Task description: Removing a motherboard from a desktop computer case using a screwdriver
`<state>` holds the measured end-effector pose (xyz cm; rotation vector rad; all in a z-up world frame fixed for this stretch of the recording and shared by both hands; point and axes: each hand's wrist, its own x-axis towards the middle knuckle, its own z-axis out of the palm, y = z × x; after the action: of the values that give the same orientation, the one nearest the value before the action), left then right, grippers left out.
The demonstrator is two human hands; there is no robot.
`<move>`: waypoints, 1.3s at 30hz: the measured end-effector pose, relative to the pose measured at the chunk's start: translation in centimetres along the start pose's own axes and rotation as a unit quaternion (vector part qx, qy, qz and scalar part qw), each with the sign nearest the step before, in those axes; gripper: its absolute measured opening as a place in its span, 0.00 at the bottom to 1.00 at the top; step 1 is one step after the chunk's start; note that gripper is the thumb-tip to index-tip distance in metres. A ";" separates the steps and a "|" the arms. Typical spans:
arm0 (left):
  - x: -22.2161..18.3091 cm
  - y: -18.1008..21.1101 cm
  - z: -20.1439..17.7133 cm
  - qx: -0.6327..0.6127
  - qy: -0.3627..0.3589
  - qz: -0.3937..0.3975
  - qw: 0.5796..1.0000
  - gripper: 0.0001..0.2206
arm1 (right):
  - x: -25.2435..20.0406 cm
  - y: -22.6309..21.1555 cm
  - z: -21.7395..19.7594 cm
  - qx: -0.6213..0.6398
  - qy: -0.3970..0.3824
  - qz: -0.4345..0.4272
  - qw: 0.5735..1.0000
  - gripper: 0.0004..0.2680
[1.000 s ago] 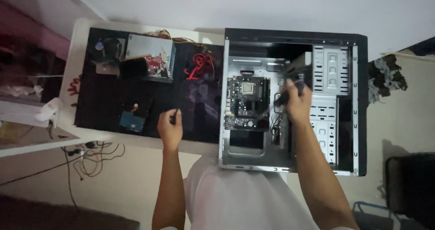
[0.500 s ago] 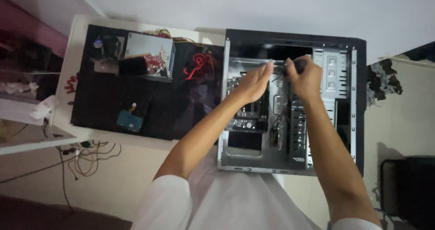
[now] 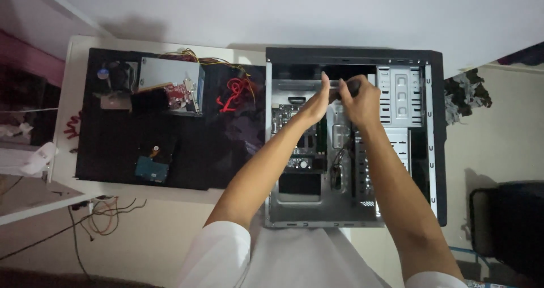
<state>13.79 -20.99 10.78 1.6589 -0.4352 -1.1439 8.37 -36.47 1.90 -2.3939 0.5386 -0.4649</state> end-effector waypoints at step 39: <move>9.3 -12.4 -0.4 0.205 0.143 0.074 0.965 0.14 | 3.5 -10.6 -3.5 -0.324 -0.342 0.018 0.882 0.17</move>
<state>15.65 -22.59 -4.49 2.0748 -0.6265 -0.7166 12.54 -32.35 11.97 -2.9129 0.4404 0.6891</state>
